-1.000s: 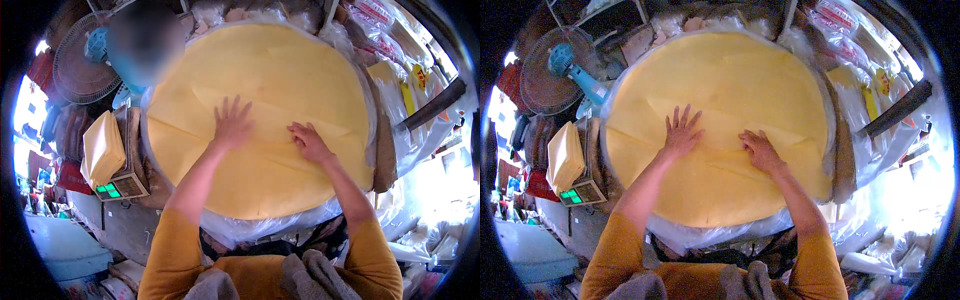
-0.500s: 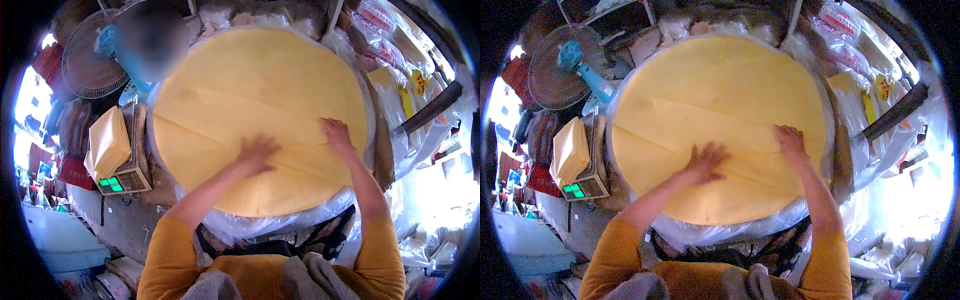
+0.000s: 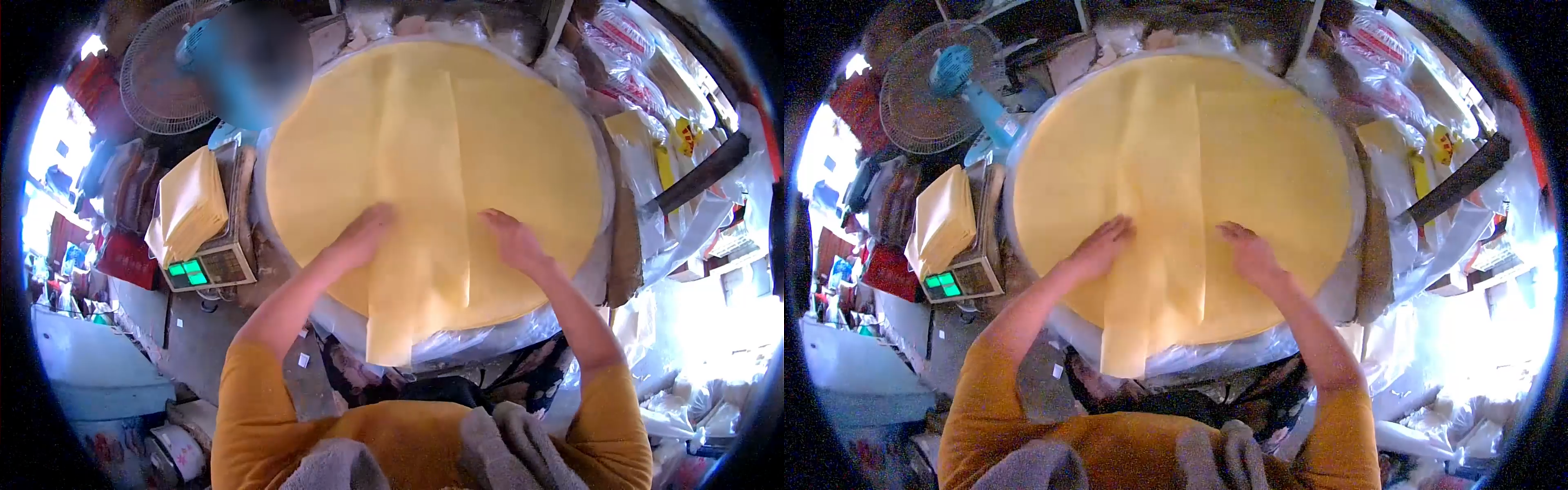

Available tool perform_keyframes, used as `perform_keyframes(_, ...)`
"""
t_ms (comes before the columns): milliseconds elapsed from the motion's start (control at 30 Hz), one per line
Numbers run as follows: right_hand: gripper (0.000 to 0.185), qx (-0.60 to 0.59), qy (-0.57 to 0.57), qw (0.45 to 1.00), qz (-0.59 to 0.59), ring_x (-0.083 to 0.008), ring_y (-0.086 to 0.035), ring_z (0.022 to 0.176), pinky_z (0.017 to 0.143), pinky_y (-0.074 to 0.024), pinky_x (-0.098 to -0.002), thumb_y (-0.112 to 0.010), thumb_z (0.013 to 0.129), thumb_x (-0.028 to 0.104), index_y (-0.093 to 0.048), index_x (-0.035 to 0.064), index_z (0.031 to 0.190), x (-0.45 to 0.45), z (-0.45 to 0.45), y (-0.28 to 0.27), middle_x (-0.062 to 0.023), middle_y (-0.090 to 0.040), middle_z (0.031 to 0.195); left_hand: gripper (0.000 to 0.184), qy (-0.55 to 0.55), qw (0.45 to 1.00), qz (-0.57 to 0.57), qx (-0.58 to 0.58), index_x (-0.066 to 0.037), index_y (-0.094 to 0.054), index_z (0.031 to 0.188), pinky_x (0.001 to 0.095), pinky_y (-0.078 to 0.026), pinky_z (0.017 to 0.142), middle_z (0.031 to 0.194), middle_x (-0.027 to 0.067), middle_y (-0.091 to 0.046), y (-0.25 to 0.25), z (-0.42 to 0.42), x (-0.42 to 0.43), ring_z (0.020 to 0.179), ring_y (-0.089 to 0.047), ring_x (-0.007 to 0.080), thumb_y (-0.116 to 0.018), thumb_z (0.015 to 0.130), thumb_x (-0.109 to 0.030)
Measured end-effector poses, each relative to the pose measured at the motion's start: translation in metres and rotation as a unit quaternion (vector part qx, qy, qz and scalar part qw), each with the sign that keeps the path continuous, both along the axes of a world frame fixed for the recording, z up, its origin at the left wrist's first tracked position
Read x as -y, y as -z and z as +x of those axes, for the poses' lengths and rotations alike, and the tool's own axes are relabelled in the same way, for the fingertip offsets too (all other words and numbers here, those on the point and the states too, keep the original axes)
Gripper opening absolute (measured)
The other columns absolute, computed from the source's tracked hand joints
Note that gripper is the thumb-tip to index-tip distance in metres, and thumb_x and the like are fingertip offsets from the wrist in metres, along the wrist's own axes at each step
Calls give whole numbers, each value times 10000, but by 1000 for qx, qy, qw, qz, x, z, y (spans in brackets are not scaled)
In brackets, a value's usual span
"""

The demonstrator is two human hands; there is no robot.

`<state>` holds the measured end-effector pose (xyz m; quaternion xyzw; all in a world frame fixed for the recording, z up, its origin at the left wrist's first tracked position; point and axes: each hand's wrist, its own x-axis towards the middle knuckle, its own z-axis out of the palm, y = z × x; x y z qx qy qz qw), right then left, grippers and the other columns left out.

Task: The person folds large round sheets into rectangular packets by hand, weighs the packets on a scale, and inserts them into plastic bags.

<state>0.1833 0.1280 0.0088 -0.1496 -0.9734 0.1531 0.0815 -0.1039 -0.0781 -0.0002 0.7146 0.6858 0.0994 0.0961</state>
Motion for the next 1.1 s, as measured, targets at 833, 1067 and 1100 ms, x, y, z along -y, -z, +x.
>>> perform_keyframes(833,414,-181,381,881,-212,-246,-615,654,577,-480,-361,-623,790,373,-578,26,1012,88,26,32,-133,-640,765,393,-306,872,43,379,-5,-505,1111,300,-478,590,816,124,-633,4,83,41,669,-601,169,-632,769,-150)
perform_keyframes(1067,358,-36,376,912,-160,-375,-586,818,704,-459,-469,-513,831,404,-580,61,909,120,22,10,-202,-614,857,490,-300,852,-56,424,-17,-458,1192,297,-475,589,866,123,-634,-14,92,64,667,-588,164,-654,764,-152)
perform_keyframes(1100,328,-49,368,916,-150,-376,-584,824,710,-456,-473,-504,838,377,-577,63,893,113,23,30,-203,-611,852,497,-311,842,-88,432,-20,-451,1200,314,-482,618,914,137,-631,-26,92,62,720,-601,182,-649,765,-155)
